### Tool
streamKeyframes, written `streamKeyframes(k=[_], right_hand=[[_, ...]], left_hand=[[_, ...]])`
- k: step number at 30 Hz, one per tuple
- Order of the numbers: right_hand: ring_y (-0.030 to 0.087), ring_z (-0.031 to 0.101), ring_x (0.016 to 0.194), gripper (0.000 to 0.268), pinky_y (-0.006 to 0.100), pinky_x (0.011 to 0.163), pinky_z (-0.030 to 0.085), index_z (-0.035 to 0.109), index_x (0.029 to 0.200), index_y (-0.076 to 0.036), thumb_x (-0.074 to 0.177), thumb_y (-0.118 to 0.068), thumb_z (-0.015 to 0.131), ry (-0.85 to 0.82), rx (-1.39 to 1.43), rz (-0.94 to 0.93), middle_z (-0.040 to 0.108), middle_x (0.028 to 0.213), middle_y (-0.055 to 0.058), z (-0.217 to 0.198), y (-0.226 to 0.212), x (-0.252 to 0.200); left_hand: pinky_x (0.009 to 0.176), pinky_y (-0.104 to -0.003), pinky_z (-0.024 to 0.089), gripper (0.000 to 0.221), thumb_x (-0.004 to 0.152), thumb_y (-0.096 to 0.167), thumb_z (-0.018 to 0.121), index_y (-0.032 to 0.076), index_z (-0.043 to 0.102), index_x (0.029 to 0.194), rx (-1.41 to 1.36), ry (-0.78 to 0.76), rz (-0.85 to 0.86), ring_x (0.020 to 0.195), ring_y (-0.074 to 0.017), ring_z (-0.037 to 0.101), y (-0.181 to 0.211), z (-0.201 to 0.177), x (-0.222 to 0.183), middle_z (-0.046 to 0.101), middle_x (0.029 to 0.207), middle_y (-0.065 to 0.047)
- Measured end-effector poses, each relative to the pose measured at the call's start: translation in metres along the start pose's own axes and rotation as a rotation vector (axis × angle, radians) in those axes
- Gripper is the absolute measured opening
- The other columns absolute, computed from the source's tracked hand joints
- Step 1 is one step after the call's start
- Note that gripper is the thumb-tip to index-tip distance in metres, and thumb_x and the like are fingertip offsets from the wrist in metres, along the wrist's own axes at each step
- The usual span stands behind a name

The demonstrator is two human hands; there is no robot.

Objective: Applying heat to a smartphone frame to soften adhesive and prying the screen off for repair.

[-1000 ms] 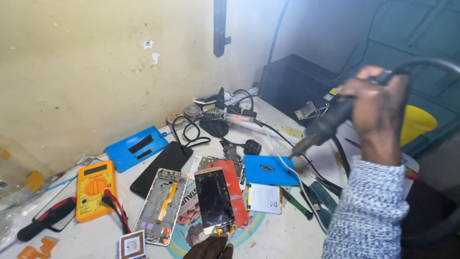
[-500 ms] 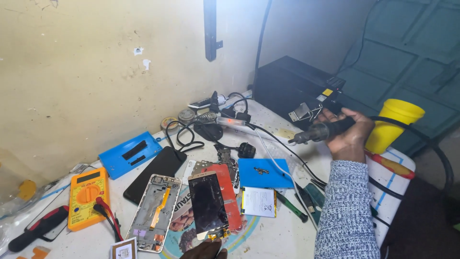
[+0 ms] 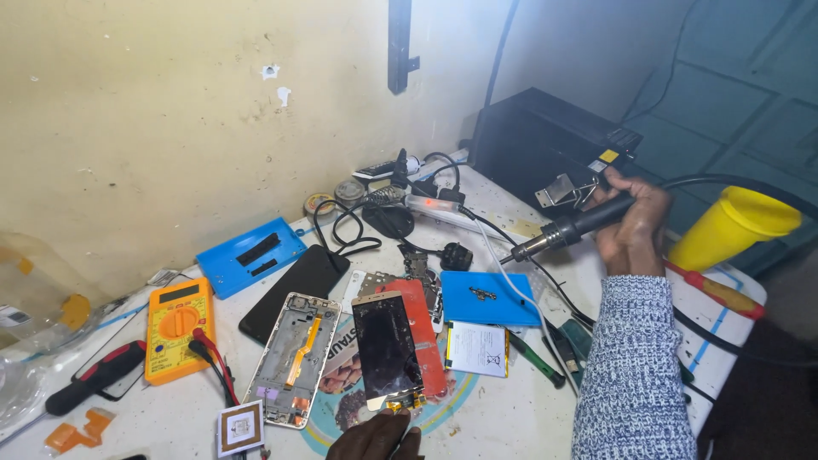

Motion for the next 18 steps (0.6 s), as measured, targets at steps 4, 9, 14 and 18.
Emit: streamKeyframes(k=[4, 9, 14, 18], right_hand=[[0.025, 0.076, 0.119, 0.009, 0.037, 0.103, 0.062, 0.057, 0.074, -0.02, 0.079, -0.013, 0.054, -0.033, -0.198, -0.117, 0.073, 0.134, 0.014, 0.0, -0.024, 0.002], [0.009, 0.062, 0.069, 0.009, 0.018, 0.073, 0.053, 0.059, 0.072, -0.019, 0.075, -0.014, 0.054, 0.075, -0.191, -0.269, 0.081, 0.089, 0.005, 0.008, -0.068, -0.03], [0.011, 0.072, 0.061, 0.033, 0.023, 0.042, 0.029, 0.061, 0.11, -0.012, 0.084, -0.026, 0.045, 0.019, -0.257, -0.281, 0.069, 0.068, 0.0, 0.027, -0.101, -0.084], [0.01, 0.037, 0.038, 0.035, 0.022, 0.038, 0.025, 0.055, 0.07, -0.019, 0.097, -0.041, 0.052, -0.025, -0.428, -0.172, 0.081, 0.081, 0.01, 0.034, -0.096, -0.097]], left_hand=[[0.075, -0.042, 0.063, 0.041, 0.093, 0.053, 0.073, 0.022, 0.072, 0.119, -0.035, -0.118, 0.011, 0.103, -0.0257, 0.075, 0.007, -0.009, 0.01, 0.077, 0.116, -0.002], [0.075, -0.042, 0.063, 0.042, 0.09, 0.05, 0.077, 0.022, 0.072, 0.121, -0.059, -0.127, -0.017, 0.103, -0.0269, 0.074, 0.006, -0.014, 0.016, 0.077, 0.115, -0.003], [0.077, -0.043, 0.062, 0.043, 0.092, 0.058, 0.071, 0.023, 0.074, 0.117, -0.049, -0.099, -0.051, 0.107, -0.0276, 0.073, 0.007, -0.017, 0.017, 0.076, 0.118, -0.002], [0.078, -0.043, 0.061, 0.051, 0.097, 0.062, 0.065, 0.019, 0.069, 0.123, -0.077, -0.103, 0.029, 0.108, -0.0304, 0.073, 0.011, -0.022, 0.02, 0.074, 0.122, -0.007]])
Point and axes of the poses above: each hand's wrist, its own x-axis towards the middle knuckle, its own z-axis out of the palm, y = z × x, the point moved 10 cm from there along x, towards the middle knuckle
